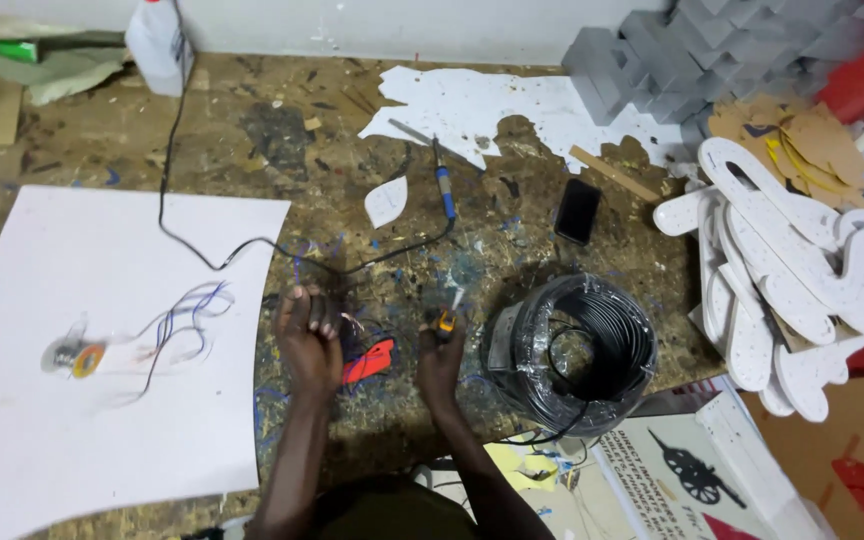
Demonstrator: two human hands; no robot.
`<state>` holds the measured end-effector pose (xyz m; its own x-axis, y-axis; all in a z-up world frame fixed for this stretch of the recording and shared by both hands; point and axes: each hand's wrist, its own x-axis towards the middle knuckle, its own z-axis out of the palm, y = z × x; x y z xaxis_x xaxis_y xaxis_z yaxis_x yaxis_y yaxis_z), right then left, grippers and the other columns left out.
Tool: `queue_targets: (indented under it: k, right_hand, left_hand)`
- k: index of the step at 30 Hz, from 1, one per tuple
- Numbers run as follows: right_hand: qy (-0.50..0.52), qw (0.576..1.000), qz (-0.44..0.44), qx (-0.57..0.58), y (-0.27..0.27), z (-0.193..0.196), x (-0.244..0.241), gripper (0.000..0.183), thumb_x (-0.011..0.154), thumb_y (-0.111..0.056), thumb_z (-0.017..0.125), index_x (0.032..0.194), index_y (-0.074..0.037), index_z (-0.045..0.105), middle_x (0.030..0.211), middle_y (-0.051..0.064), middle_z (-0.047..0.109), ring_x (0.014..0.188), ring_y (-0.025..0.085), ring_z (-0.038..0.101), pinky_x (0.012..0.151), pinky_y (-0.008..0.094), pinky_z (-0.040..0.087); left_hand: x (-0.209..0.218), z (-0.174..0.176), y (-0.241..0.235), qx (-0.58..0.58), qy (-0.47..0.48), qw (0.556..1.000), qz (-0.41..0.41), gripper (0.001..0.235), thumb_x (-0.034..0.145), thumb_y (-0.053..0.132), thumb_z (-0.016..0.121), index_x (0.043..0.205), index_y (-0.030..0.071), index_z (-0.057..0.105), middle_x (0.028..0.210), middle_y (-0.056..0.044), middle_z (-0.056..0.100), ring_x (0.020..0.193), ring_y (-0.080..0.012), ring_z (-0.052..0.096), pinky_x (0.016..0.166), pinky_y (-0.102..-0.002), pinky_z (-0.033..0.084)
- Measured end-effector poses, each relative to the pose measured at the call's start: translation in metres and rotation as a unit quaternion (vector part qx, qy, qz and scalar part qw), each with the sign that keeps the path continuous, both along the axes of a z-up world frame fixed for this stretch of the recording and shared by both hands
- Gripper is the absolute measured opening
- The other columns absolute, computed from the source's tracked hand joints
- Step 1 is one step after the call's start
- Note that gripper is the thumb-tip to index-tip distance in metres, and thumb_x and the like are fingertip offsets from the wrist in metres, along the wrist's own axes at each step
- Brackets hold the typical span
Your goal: Stripping insulation from electrical wires using a wire stripper tool on a workbench in preparation for assembly.
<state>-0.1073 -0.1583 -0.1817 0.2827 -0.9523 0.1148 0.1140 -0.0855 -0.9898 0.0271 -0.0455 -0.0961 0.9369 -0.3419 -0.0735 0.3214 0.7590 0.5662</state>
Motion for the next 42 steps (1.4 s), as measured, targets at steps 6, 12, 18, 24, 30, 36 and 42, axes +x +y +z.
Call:
queue_targets:
  k: [6, 12, 18, 24, 30, 36, 42]
  right_hand:
    - [0.023, 0.996, 0.078, -0.031, -0.004, 0.018, -0.022, 0.023, 0.117, -0.011, 0.063, 0.138, -0.002, 0.060, 0.084, 0.002, 0.056, 0.060, 0.011, 0.050, 0.058, 0.032, 0.048]
    - [0.064, 0.987, 0.111, -0.095, -0.011, 0.015, -0.040, 0.023, 0.114, -0.011, 0.067, 0.135, -0.005, 0.060, 0.100, 0.008, 0.067, 0.074, 0.012, 0.069, 0.061, 0.026, 0.059]
    - [0.253, 0.875, 0.281, -0.303, -0.009, 0.077, -0.050, 0.075, 0.091, 0.018, 0.069, 0.161, 0.002, 0.047, 0.128, 0.030, 0.066, 0.119, 0.058, 0.071, 0.086, 0.062, 0.068]
    - [0.259, 0.854, 0.384, -0.236, -0.009, 0.066, -0.062, 0.068, 0.112, -0.011, 0.068, 0.174, 0.000, 0.041, 0.159, 0.039, 0.056, 0.141, 0.066, 0.055, 0.104, 0.072, 0.058]
    - [0.056, 0.980, 0.187, -0.048, 0.002, -0.001, -0.052, 0.055, 0.112, -0.006, 0.076, 0.161, 0.006, 0.056, 0.118, 0.020, 0.075, 0.105, 0.018, 0.071, 0.083, 0.034, 0.063]
    - [-0.056, 0.994, 0.095, 0.003, -0.004, -0.038, -0.068, 0.040, 0.108, 0.001, 0.076, 0.146, -0.001, 0.065, 0.121, 0.008, 0.071, 0.113, 0.015, 0.063, 0.103, 0.038, 0.059]
    - [-0.072, 0.991, 0.112, 0.027, 0.002, -0.046, -0.076, 0.034, 0.110, 0.002, 0.073, 0.142, 0.006, 0.067, 0.122, 0.013, 0.079, 0.114, 0.014, 0.068, 0.102, 0.040, 0.062]
  left_hand:
    - [-0.015, -0.018, -0.007, 0.035, -0.004, 0.997, -0.070, 0.025, 0.120, 0.022, 0.060, 0.115, 0.000, 0.069, 0.064, 0.007, 0.035, 0.053, -0.0068, 0.045, 0.048, -0.016, 0.041]
    - [-0.015, -0.016, -0.011, 0.010, -0.020, 0.996, -0.084, 0.025, 0.120, 0.020, 0.057, 0.115, -0.001, 0.068, 0.065, 0.009, 0.035, 0.056, -0.0066, 0.046, 0.051, -0.016, 0.042]
    - [-0.012, -0.018, -0.002, -0.031, -0.051, 0.996, -0.060, 0.024, 0.121, 0.023, 0.058, 0.116, 0.002, 0.068, 0.065, 0.007, 0.036, 0.058, -0.0090, 0.047, 0.053, -0.018, 0.042]
    - [-0.006, -0.017, 0.005, -0.014, -0.095, 0.995, -0.033, 0.022, 0.122, 0.023, 0.059, 0.117, 0.003, 0.067, 0.064, 0.003, 0.038, 0.058, -0.0138, 0.053, 0.058, -0.019, 0.046]
    - [-0.028, 0.010, -0.020, 0.080, -0.045, 0.992, -0.089, 0.023, 0.122, 0.024, 0.056, 0.117, 0.005, 0.067, 0.063, 0.006, 0.039, 0.057, -0.0088, 0.053, 0.057, -0.016, 0.046]
    - [-0.039, 0.005, -0.081, 0.237, 0.018, 0.952, -0.191, 0.025, 0.114, 0.018, 0.055, 0.124, 0.007, 0.076, 0.087, 0.009, 0.041, 0.072, -0.0018, 0.060, 0.078, -0.021, 0.070]
    - [-0.034, -0.043, -0.157, 0.404, -0.481, 0.774, -0.081, 0.061, 0.125, 0.042, 0.056, 0.073, 0.010, 0.057, 0.057, -0.006, 0.040, 0.054, -0.0255, 0.049, 0.072, -0.041, 0.046]
